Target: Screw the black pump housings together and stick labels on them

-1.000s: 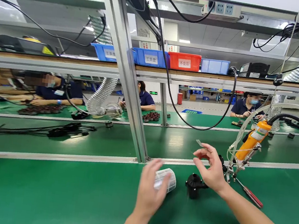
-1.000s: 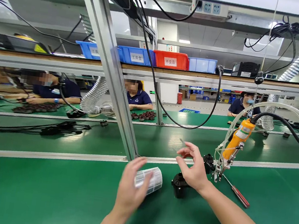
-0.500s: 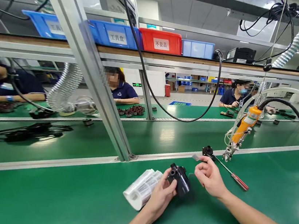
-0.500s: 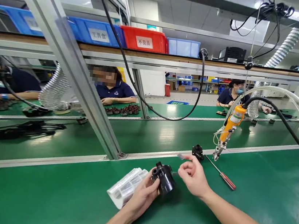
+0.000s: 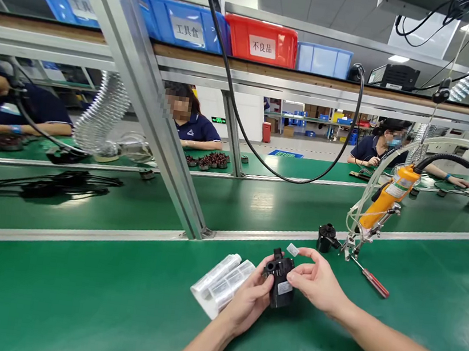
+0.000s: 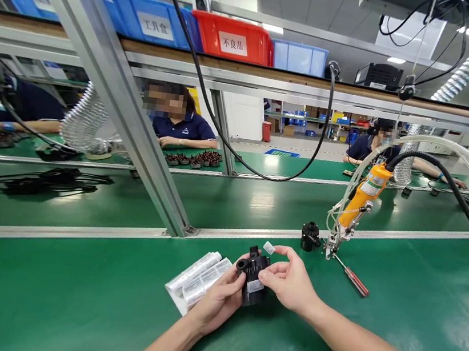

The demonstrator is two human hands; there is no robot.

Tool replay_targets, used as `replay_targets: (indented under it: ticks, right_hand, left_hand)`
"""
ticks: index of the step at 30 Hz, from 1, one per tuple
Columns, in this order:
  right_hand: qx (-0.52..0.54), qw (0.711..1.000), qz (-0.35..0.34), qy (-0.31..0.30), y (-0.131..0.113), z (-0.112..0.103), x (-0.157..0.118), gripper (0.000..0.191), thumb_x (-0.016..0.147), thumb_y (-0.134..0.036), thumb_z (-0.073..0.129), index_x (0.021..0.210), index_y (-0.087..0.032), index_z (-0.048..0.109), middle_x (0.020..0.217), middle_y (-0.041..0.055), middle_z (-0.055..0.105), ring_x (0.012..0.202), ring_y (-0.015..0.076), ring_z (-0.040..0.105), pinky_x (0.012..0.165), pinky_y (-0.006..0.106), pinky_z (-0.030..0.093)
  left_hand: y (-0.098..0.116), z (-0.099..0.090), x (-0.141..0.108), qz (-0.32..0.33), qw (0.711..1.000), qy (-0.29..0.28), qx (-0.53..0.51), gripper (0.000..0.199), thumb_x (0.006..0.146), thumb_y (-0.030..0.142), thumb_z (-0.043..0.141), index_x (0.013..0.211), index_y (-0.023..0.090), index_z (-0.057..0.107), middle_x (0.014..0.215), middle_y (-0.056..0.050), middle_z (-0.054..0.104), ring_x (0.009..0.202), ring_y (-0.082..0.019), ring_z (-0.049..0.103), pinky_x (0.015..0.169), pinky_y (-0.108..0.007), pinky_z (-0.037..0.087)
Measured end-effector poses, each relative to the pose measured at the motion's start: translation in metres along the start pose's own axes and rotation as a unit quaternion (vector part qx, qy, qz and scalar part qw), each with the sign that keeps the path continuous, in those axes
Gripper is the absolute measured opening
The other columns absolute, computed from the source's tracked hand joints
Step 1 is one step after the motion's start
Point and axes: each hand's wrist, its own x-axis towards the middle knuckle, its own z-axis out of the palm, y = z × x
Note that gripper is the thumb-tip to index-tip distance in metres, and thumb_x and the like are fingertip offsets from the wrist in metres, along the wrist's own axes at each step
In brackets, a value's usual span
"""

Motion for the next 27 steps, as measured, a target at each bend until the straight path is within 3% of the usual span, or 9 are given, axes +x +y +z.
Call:
replay_targets:
  ticks: [4, 14, 21, 27]
  right_hand:
    - [-0.025, 0.999, -0.012, 0.015, -0.0005, 0.0006, -0.0009, 0.081, 0.077, -0.046, 0.09, 0.134, -0.013, 0.042, 0.089, 0.0057, 0.068, 0.071, 0.0173, 0.062, 0.066, 0.023, 0.047]
    - [-0.046, 0.998, -0.034, 0.03, 0.0004, 0.0047, -0.0029, 0.075, 0.08, -0.043, 0.086, 0.134, -0.012, 0.044, 0.089, 0.0067, 0.069, 0.066, 0.0156, 0.059, 0.06, 0.021, 0.044]
    - [-0.048, 0.997, -0.05, 0.029, -0.0023, 0.0056, -0.0043, 0.072, 0.083, -0.043, 0.085, 0.133, -0.012, 0.044, 0.087, 0.0059, 0.069, 0.063, 0.0139, 0.056, 0.058, 0.02, 0.042]
    - [0.023, 0.999, 0.021, 0.015, -0.007, 0.0049, -0.0006, 0.087, 0.072, -0.055, 0.096, 0.127, -0.013, 0.043, 0.085, 0.0067, 0.068, 0.055, 0.0116, 0.052, 0.051, 0.018, 0.035]
  left_hand:
    - [0.0, 0.0022, -0.0004, 0.004, 1.0, -0.002, -0.001, 0.064, 0.089, 0.036, 0.085, 0.147, 0.039, 0.058, 0.147, -0.006, 0.063, 0.131, -0.032, 0.062, 0.11, -0.046, 0.05]
    - [0.0032, 0.006, -0.0011, -0.002, 1.0, 0.025, 0.016, 0.068, 0.083, 0.038, 0.09, 0.145, 0.035, 0.06, 0.147, -0.007, 0.063, 0.133, -0.033, 0.06, 0.111, -0.046, 0.049]
    - [0.0028, 0.0073, -0.0025, 0.002, 1.0, 0.013, 0.011, 0.06, 0.086, 0.036, 0.088, 0.141, 0.033, 0.064, 0.145, -0.006, 0.064, 0.132, -0.032, 0.061, 0.111, -0.043, 0.048]
    - [0.0055, 0.0082, -0.0035, -0.006, 1.0, 0.013, 0.019, 0.062, 0.085, 0.037, 0.088, 0.142, 0.035, 0.063, 0.143, -0.006, 0.066, 0.129, -0.033, 0.063, 0.108, -0.045, 0.051]
